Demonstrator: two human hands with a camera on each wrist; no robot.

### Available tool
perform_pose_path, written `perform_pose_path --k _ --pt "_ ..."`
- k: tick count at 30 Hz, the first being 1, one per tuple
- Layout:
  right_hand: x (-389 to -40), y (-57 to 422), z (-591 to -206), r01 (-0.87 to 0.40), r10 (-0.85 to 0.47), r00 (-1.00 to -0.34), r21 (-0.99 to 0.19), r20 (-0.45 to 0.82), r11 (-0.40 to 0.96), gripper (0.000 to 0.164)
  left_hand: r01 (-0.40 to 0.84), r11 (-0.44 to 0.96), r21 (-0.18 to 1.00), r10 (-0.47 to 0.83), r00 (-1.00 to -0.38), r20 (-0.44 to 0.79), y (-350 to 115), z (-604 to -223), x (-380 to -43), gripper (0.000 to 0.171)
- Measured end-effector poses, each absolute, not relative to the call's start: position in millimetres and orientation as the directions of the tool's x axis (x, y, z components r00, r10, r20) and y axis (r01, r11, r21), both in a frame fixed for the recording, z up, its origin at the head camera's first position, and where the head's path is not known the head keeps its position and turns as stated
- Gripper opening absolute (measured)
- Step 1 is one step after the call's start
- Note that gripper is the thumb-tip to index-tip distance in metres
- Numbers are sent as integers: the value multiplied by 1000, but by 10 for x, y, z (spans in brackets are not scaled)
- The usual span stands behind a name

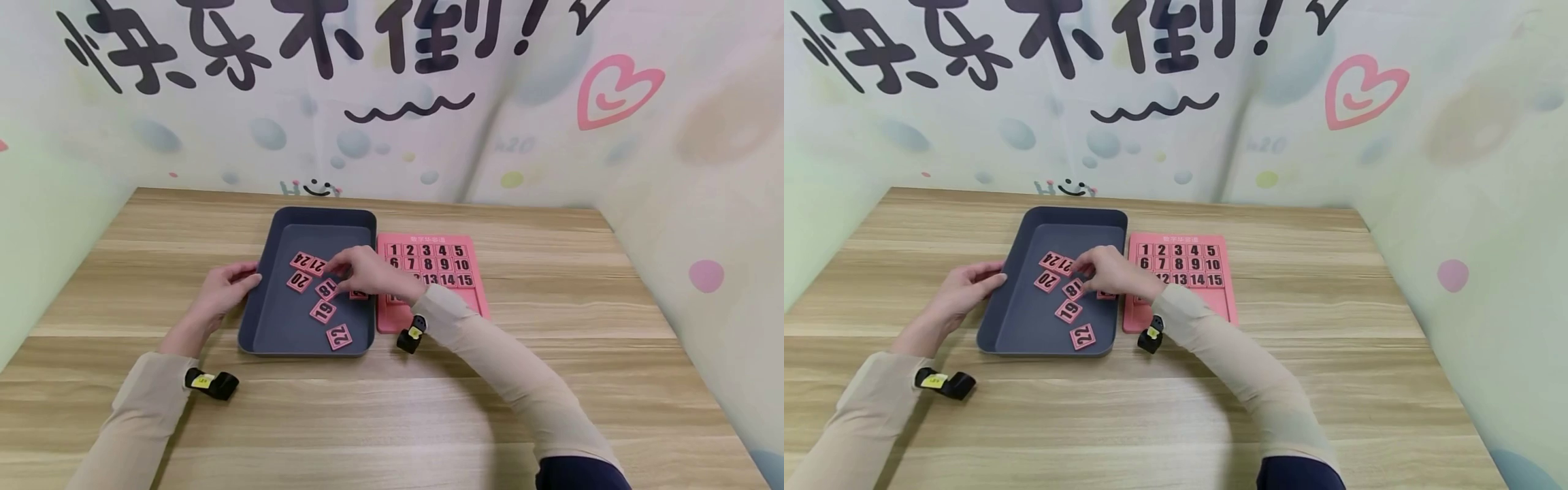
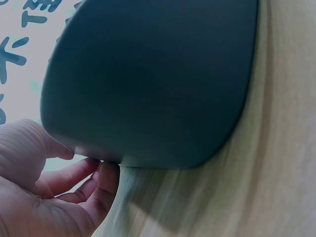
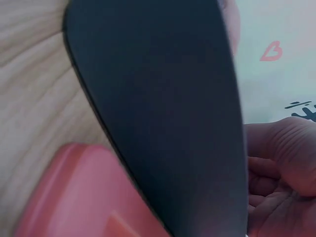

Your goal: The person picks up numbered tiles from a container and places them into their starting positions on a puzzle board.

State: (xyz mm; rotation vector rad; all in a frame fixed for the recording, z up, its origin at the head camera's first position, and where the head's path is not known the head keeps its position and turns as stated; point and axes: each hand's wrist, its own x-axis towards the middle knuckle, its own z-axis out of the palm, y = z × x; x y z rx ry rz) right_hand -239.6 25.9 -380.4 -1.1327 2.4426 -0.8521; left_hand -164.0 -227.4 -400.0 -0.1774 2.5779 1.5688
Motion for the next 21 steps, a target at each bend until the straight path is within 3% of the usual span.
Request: perform_pose_path --k 8,21 --pt "-2404 171 -3830 -588 -771 -628 -583 -108 561 36 -152 449 881 -35 -988 -153 -2268 -3991 -1640 46" --pt "-2402 144 -3875 -633 -777 -619 -511 -118 582 32 -158 445 881 -33 -987 -160 -2279 -4020 -1649 46"
